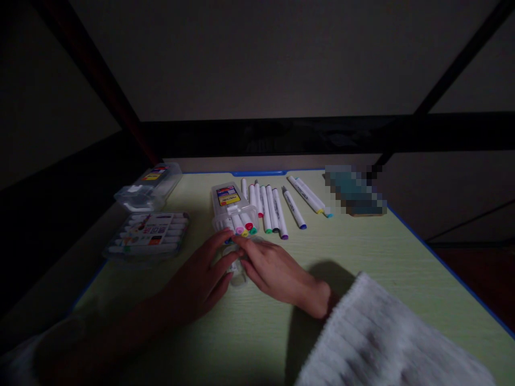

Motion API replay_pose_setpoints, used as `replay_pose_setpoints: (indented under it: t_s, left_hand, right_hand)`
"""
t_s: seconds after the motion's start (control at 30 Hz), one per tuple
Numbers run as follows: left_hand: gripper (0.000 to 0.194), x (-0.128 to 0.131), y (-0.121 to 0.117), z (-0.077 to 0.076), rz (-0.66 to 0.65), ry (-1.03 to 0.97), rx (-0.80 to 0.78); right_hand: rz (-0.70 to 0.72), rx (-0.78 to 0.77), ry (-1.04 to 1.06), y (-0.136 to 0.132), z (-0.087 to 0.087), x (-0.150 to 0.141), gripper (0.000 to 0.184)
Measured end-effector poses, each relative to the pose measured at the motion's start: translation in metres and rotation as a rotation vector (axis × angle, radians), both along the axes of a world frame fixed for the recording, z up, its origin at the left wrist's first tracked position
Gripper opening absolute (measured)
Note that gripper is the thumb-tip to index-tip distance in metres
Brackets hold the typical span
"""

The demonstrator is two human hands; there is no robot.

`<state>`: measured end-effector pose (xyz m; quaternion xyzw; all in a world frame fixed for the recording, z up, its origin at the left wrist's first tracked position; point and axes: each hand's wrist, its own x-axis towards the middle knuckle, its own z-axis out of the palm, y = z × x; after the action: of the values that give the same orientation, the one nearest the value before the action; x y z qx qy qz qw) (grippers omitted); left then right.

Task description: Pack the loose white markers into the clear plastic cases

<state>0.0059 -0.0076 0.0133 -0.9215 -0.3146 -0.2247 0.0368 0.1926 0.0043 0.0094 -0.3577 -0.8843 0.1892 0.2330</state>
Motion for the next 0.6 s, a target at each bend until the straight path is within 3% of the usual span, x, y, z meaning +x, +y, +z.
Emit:
replay_pose_setpoints:
  t_s: [0.6]
  left_hand:
    - [0.031, 0.0004, 0.0003, 0.0002, 0.001, 0.012, 0.029]
  right_hand:
    - [0.009, 0.027, 0.007, 0.0008, -0.0028, -0.0002, 0.041]
